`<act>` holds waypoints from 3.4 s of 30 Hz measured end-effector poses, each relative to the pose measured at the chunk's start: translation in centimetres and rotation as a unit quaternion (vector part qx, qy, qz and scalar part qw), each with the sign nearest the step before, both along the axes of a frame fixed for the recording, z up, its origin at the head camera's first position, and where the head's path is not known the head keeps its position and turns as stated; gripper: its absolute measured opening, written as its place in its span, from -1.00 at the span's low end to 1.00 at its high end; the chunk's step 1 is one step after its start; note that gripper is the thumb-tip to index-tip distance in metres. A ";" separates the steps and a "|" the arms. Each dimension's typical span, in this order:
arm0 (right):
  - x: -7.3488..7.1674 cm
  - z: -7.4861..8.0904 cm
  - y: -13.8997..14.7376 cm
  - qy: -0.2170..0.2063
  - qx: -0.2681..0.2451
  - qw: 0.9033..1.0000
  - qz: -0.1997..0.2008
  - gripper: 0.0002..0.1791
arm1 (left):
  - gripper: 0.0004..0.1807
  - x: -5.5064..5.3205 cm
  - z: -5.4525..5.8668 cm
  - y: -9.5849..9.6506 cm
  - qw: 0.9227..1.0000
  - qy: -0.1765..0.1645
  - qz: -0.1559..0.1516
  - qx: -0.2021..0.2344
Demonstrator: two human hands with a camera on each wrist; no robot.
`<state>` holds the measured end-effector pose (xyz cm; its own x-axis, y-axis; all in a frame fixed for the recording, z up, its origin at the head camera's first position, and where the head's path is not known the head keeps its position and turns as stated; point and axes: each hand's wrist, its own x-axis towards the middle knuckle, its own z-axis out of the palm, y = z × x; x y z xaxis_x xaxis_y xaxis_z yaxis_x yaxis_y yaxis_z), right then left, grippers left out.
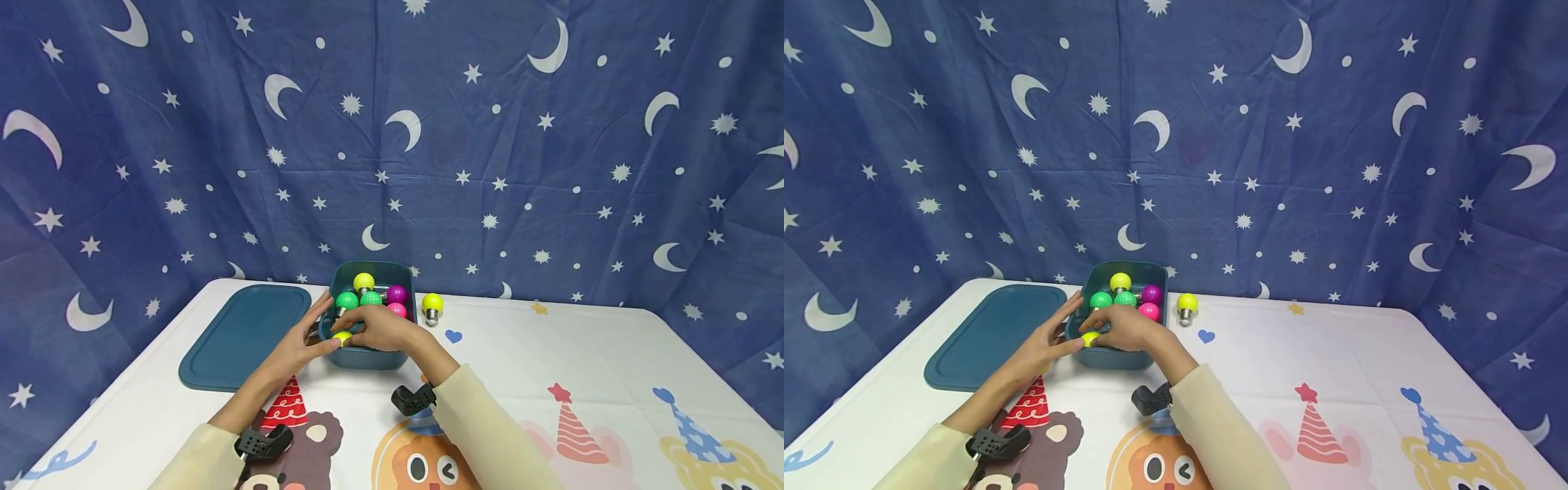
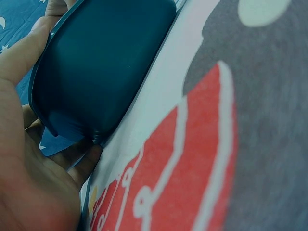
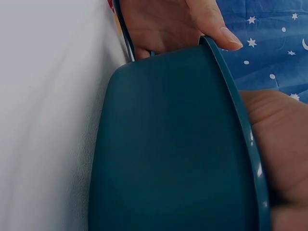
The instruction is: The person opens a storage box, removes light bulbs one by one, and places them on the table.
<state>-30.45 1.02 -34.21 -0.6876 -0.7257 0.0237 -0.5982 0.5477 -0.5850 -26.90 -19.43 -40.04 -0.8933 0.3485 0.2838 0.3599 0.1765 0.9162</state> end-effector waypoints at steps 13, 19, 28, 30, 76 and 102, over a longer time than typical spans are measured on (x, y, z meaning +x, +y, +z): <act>-0.1 0.0 -0.1 0.032 0.022 0.999 -0.025 -0.63 | -0.14 0.0 0.1 0.0 1.000 -0.002 0.004 0.001; -0.2 0.1 -0.2 0.022 0.019 0.999 -0.016 -0.60 | -0.14 0.0 0.1 0.0 1.000 -0.004 0.002 0.006; -0.4 -0.2 -0.7 0.039 0.036 0.998 -0.023 -0.60 | -0.13 0.1 0.1 0.1 1.000 0.007 0.002 -0.001; -0.4 -0.3 -0.8 0.049 0.042 0.998 -0.023 -0.61 | -0.14 0.0 0.1 0.1 1.000 0.008 0.003 -0.001; -0.7 2.4 6.3 0.008 -0.173 0.965 -0.196 -0.47 | -0.11 0.0 0.1 0.2 1.000 0.010 0.002 0.007; -2.1 3.0 12.7 -0.013 -0.229 0.934 -0.274 -0.44 | -0.11 -0.1 0.1 0.2 1.000 0.010 0.002 0.003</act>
